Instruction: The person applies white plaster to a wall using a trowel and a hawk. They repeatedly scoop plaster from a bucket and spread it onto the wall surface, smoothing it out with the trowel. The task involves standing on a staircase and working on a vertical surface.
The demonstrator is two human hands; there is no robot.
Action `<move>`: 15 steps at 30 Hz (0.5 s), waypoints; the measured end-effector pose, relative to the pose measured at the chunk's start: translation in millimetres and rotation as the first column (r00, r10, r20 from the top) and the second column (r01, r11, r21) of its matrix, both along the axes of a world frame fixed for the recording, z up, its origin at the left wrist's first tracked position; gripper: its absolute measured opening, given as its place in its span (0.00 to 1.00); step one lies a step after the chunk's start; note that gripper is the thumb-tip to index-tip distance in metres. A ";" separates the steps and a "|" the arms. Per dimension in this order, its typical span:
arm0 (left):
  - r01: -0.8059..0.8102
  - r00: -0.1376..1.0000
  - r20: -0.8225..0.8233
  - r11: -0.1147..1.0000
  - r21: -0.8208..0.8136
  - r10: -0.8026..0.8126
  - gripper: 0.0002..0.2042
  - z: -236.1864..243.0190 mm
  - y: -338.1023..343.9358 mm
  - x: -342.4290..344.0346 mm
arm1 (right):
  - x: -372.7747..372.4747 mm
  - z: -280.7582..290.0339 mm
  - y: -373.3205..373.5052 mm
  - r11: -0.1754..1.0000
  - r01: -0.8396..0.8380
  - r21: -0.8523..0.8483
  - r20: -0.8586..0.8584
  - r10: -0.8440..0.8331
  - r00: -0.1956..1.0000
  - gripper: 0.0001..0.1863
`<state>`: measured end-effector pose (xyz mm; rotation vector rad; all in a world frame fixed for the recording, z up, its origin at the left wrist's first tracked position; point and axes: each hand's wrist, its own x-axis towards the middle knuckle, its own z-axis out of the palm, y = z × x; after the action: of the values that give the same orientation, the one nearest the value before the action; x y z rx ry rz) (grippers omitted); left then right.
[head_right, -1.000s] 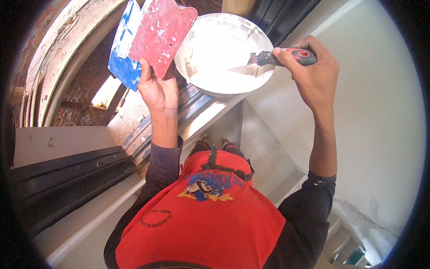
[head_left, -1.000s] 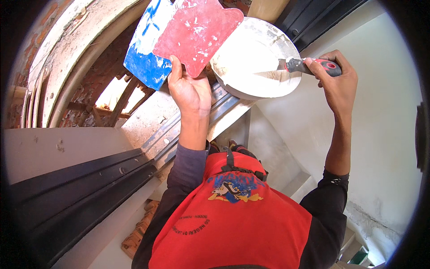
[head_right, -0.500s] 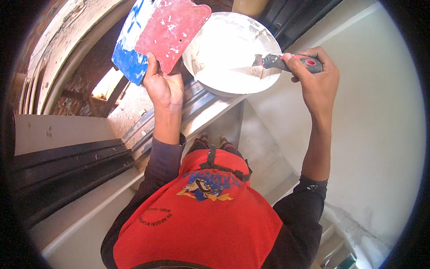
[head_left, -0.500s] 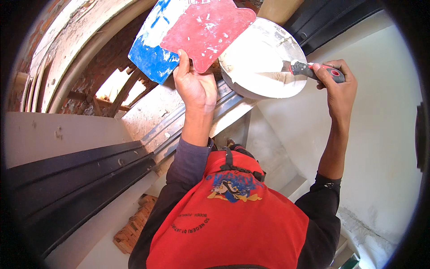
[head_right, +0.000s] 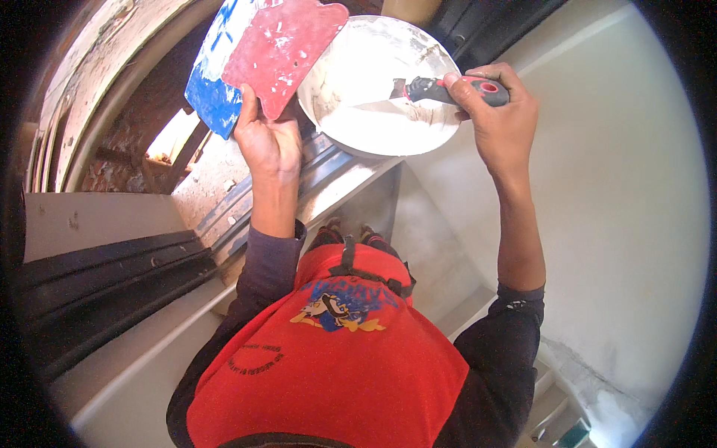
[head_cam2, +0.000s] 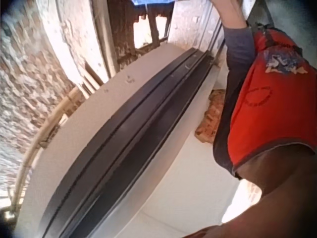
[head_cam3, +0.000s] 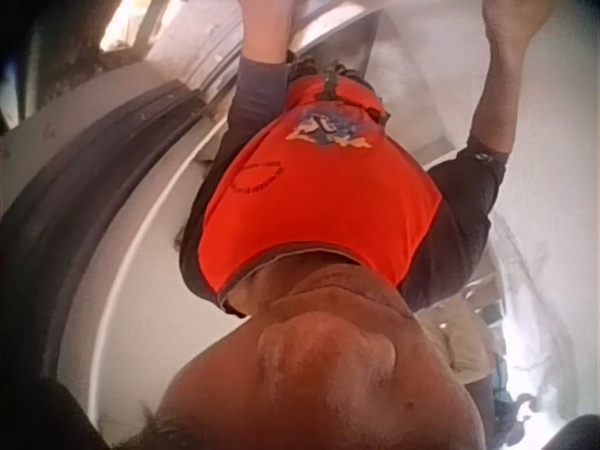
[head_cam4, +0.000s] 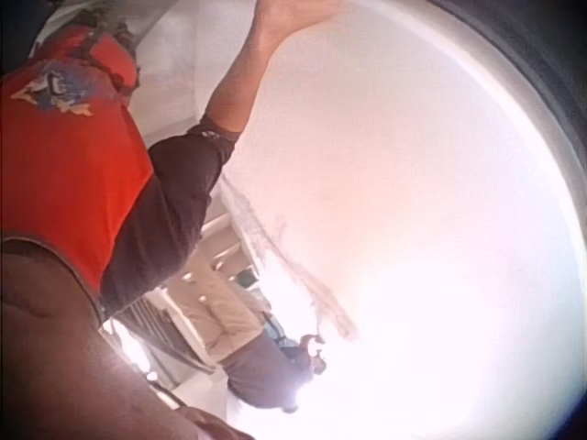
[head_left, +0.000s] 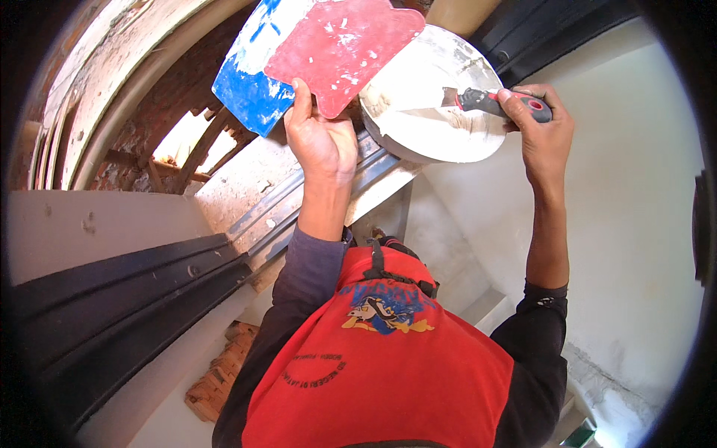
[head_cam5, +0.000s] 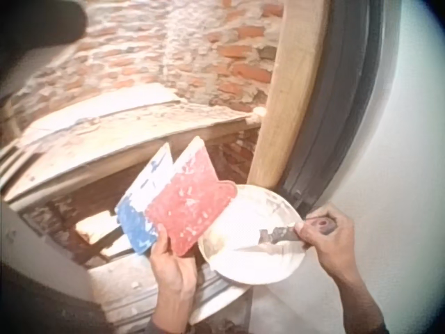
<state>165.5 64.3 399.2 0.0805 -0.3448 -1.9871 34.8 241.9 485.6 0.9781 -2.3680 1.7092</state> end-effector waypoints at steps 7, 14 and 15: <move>0.005 1.000 0.006 0.999 -0.038 -0.005 0.16 -3.7 0.7 -0.9 | -2.3 22.9 -16.2 0.970 -0.064 0.235 -0.081 0.085 0.993 0.17; -0.010 1.000 -0.009 1.000 -0.019 0.010 0.15 0.4 1.1 -1.2 | 3.3 12.3 -26.7 0.985 -0.152 0.084 0.080 0.146 0.986 0.20; -0.009 1.000 -0.011 1.000 -0.010 0.009 0.15 0.6 2.0 -2.8 | 1.7 12.4 -26.8 0.984 -0.155 0.085 0.076 0.148 0.986 0.20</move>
<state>162.8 66.3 399.8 0.0648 -0.3469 -1.9764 36.4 215.2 498.0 1.1592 -2.4936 1.7258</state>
